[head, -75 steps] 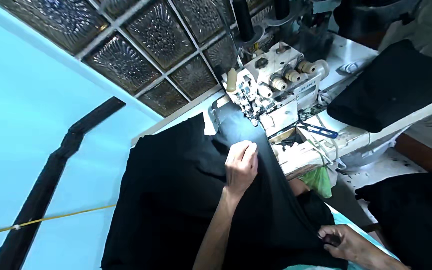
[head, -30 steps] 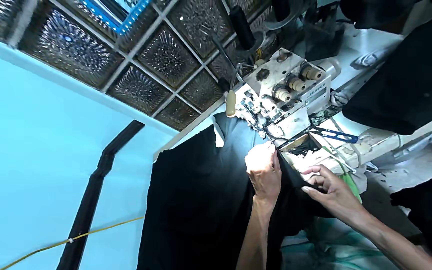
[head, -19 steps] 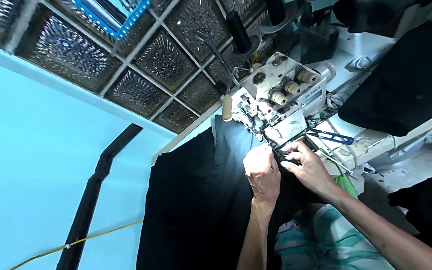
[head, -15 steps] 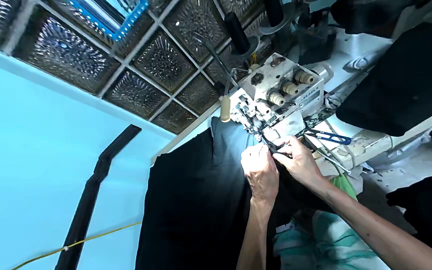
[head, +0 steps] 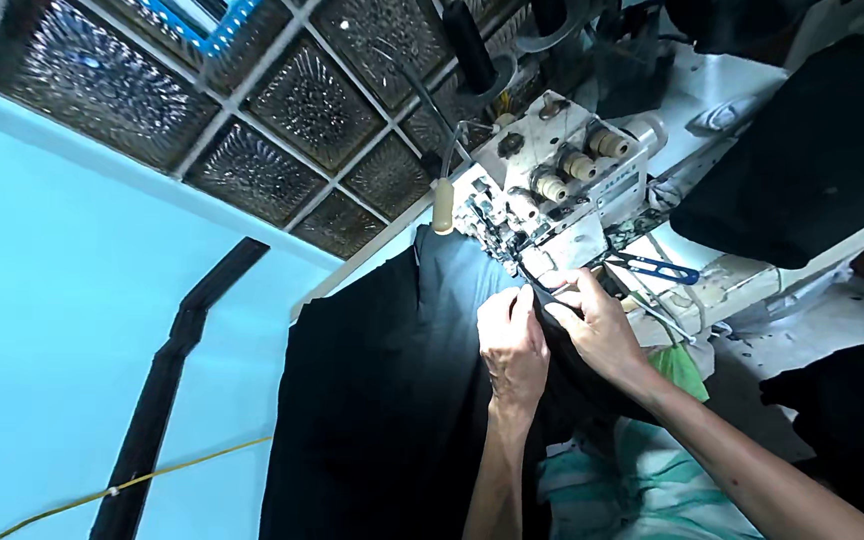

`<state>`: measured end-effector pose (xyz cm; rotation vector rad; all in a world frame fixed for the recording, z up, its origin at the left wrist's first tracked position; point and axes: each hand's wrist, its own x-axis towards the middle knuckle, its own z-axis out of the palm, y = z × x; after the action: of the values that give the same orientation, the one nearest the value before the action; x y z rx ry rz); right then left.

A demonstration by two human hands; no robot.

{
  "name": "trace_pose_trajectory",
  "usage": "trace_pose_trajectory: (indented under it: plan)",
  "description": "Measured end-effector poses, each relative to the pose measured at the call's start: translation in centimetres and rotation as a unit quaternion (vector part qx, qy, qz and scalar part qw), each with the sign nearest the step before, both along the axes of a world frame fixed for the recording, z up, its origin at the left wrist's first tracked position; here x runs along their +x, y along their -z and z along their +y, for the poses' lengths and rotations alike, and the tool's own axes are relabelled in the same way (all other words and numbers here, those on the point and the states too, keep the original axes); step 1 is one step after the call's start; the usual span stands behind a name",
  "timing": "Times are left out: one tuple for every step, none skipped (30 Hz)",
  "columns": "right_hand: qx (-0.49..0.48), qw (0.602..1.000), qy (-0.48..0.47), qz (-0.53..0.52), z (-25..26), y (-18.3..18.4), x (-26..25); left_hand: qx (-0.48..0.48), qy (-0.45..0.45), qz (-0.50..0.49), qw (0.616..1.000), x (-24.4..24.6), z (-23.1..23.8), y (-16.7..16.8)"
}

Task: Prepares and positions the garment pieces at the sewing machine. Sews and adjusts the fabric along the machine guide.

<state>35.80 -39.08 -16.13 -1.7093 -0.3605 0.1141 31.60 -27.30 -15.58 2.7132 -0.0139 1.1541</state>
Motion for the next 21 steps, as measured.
trace_pose_trajectory:
  plan:
    - [-0.005, 1.000, -0.001, -0.008, -0.2, 0.1, -0.1, -0.006, 0.000, 0.005, 1.000, 0.0, 0.0, -0.1]
    - [-0.009, 1.000, -0.002, -0.015, -0.3, 0.1, -0.3, -0.011, 0.001, 0.010, 1.000, 0.1, 0.0, -0.3]
    - [-0.014, 1.000, -0.004, -0.018, -0.5, 0.0, -0.4, -0.015, 0.001, 0.018, 1.000, 0.1, 0.0, -0.5]
    - [-0.020, 1.000, -0.004, -0.023, -0.7, 0.0, -0.6, -0.020, 0.001, 0.031, 0.999, 0.0, -0.1, -0.6]
    - [-0.024, 0.999, -0.006, -0.027, -0.8, 0.0, -0.7, -0.024, -0.001, 0.043, 0.999, 0.0, -0.1, -0.8]
    - [-0.025, 0.999, -0.007, -0.030, -0.7, -0.1, -0.6, -0.025, -0.002, 0.055, 0.998, 0.2, 0.0, -1.0]
    - [-0.027, 0.999, -0.009, -0.032, -0.5, -0.2, -0.4, -0.022, -0.004, 0.064, 0.998, 0.4, 0.1, -1.2]
    - [-0.027, 0.999, -0.009, -0.031, -0.2, -0.3, 0.0, -0.016, -0.006, 0.066, 0.998, 0.7, 0.4, -1.3]
    - [-0.026, 0.999, -0.007, -0.030, 0.1, -0.4, 0.4, -0.007, -0.008, 0.064, 0.998, 0.9, 0.6, -1.2]
    - [-0.022, 0.999, 0.000, -0.031, 0.5, -0.4, 0.8, 0.001, -0.011, 0.061, 0.998, 1.0, 0.8, -1.0]
    - [-0.019, 0.999, 0.008, -0.037, 0.8, -0.2, 1.2, 0.007, -0.014, 0.061, 0.998, 0.7, 0.8, -0.7]
    - [-0.013, 0.999, 0.010, -0.038, 0.9, -0.1, 1.6, 0.011, -0.018, 0.061, 0.998, 0.2, 0.7, -0.4]
    - [-0.002, 1.000, 0.001, -0.030, 0.7, 0.0, 2.0, 0.011, -0.017, 0.055, 0.998, -0.6, 0.5, -0.2]
    - [0.014, 1.000, -0.021, -0.011, 0.2, -0.1, 2.3, 0.012, -0.017, 0.047, 0.999, -1.8, 0.2, 0.1]
    - [0.033, 0.998, -0.055, 0.025, -0.8, -0.2, 2.4, 0.011, -0.022, 0.042, 0.999, -3.4, -0.2, 0.5]
    - [0.056, 0.991, -0.096, 0.075, -2.2, -0.4, 2.4, 0.005, -0.031, 0.045, 0.999, -5.2, -0.6, 1.2]
    - [0.087, 0.980, -0.138, 0.116, -3.8, -0.7, 2.4, -0.005, -0.046, 0.055, 0.997, -7.0, -1.0, 2.0]
    - [0.122, 0.969, -0.165, 0.137, -5.4, -0.9, 2.6, -0.014, -0.068, 0.070, 0.995, -8.6, -1.2, 2.8]
    - [0.147, 0.964, -0.171, 0.138, -6.9, -1.0, 2.8, -0.020, -0.095, 0.090, 0.991, -9.9, -1.2, 3.6]
    - [0.164, 0.967, -0.153, 0.122, -8.2, -1.2, 3.2, -0.020, -0.121, 0.112, 0.986, -10.8, -1.1, 4.3]
    - [0.171, 0.972, -0.128, 0.093, -9.2, -1.3, 3.7, -0.016, -0.142, 0.128, 0.982, -11.2, -1.0, 4.8]
